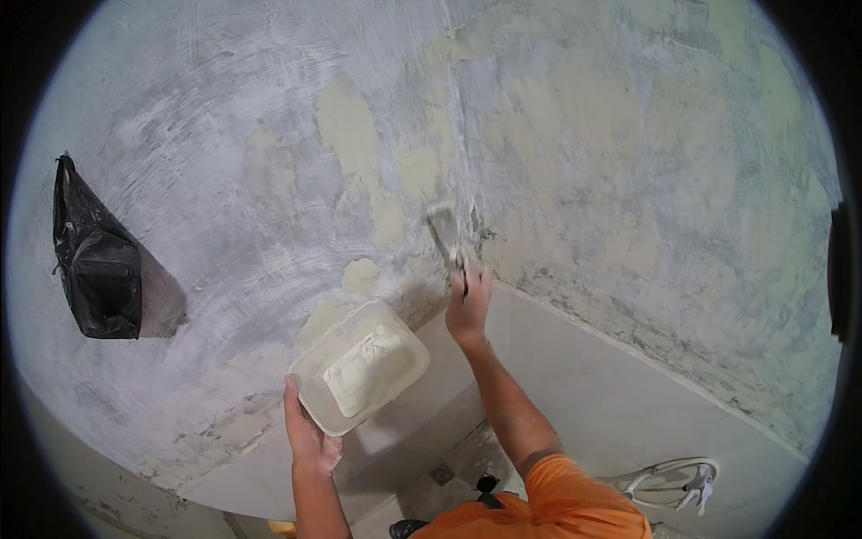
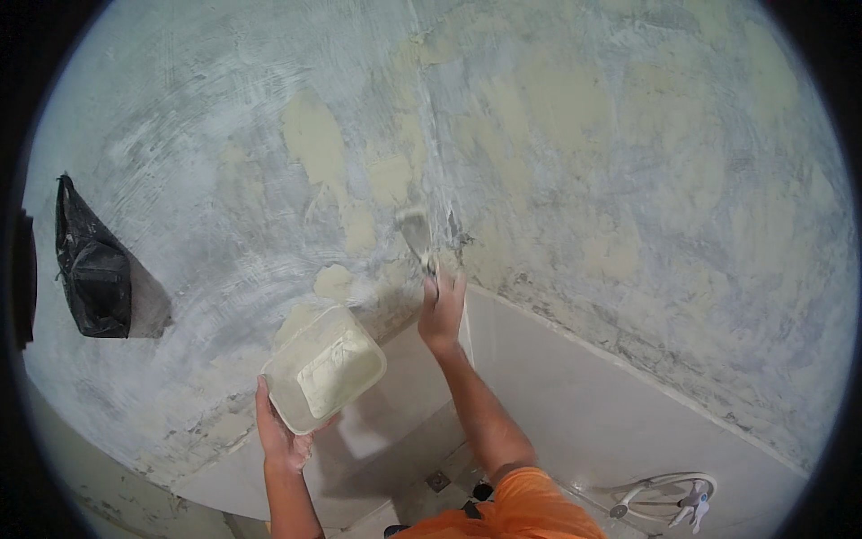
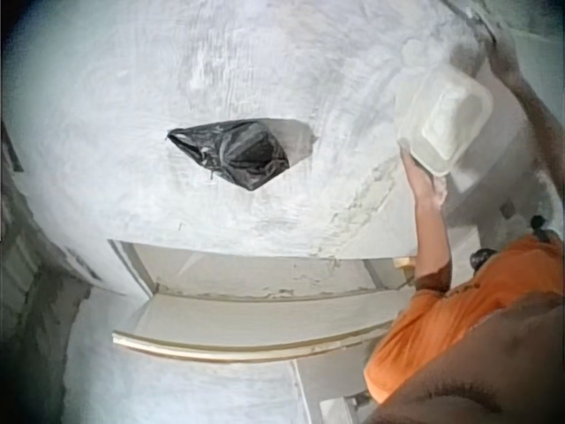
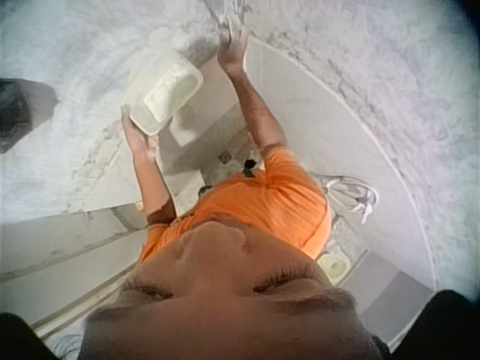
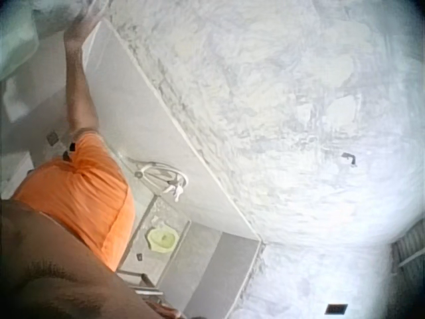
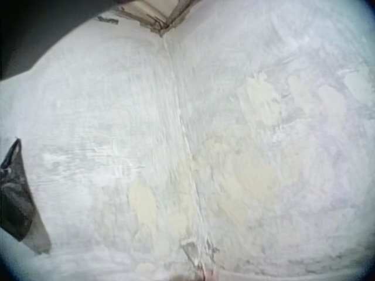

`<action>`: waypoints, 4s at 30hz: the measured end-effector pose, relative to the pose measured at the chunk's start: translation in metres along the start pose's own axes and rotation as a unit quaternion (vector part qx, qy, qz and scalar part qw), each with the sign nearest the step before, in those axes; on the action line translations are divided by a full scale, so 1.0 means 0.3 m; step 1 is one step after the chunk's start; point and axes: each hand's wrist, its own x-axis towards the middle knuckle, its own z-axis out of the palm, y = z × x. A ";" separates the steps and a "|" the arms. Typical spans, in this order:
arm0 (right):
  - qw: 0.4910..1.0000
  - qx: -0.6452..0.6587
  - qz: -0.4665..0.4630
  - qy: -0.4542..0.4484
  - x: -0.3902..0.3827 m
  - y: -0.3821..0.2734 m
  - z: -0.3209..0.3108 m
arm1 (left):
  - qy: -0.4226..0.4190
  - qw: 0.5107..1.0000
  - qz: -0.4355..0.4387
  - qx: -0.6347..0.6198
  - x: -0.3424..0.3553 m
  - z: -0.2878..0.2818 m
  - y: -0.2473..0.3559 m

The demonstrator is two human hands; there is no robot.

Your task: The person applies joint compound to a bathroom wall using a putty knife and a plastic container, spreading the material over joints and uneven surfaces.

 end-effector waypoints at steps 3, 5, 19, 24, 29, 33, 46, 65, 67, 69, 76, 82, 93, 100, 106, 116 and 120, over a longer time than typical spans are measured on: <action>0.995 0.054 -0.085 0.013 0.198 -0.091 0.007 | -0.030 1.000 -0.001 -0.007 -0.036 0.037 0.025; 0.999 -0.010 -0.044 0.028 0.286 -0.139 0.030 | 0.005 1.000 0.008 0.014 -0.046 0.055 0.033; 0.986 -0.008 -0.042 -0.163 0.086 -0.012 0.039 | 0.037 0.999 0.002 -0.009 -0.060 -0.127 0.012; 0.988 -0.010 0.037 -0.148 -0.023 0.002 -0.039 | 0.081 0.996 -0.018 -0.016 -0.077 -0.077 0.027; 0.986 -0.011 0.122 -0.116 0.143 -0.057 -0.037 | 0.016 0.999 0.010 -0.029 -0.044 -0.116 0.028; 0.994 -0.031 0.045 -0.092 0.345 -0.179 0.008 | 0.016 0.998 0.012 -0.056 -0.023 -0.159 0.033; 0.870 -0.215 0.194 -0.398 -0.162 -0.003 -0.011 | 0.074 0.996 -0.048 -0.009 -0.049 -0.211 -0.092; 0.955 -0.174 0.043 -0.236 0.477 -0.094 0.028 | 0.052 0.998 0.007 -0.033 -0.100 -0.133 -0.010; 0.956 -0.165 0.044 -0.240 0.347 -0.001 0.058 | 0.040 0.998 0.022 -0.042 -0.103 -0.172 -0.030; 0.947 -0.194 0.027 -0.255 0.140 0.197 0.022 | 0.027 0.998 0.012 -0.050 -0.108 -0.189 -0.080; 0.883 -0.166 0.196 -0.392 -0.254 0.211 -0.124 | 0.017 0.997 0.047 0.065 -0.088 -0.128 -0.073; 0.941 -0.141 0.098 -0.290 0.097 0.058 -0.129 | -0.053 0.998 0.016 0.000 -0.052 -0.045 -0.027; 0.952 -0.109 0.089 -0.273 0.385 -0.257 0.060 | 0.044 0.999 -0.009 -0.005 -0.040 -0.080 -0.015; 0.936 -0.121 0.119 -0.308 -0.137 0.003 0.013 | 0.015 0.999 -0.036 -0.024 -0.013 -0.139 -0.055; 0.886 -0.171 0.202 -0.380 -0.195 0.050 -0.075 | 0.041 0.999 -0.032 -0.001 -0.034 -0.146 -0.029; 0.906 -0.121 0.195 -0.355 -0.151 0.202 0.052 | 0.133 0.991 -0.018 -0.023 -0.003 -0.010 -0.087; 0.825 -0.174 0.313 -0.437 -0.374 0.040 -0.074 | -0.016 0.999 -0.024 -0.015 0.004 -0.026 -0.100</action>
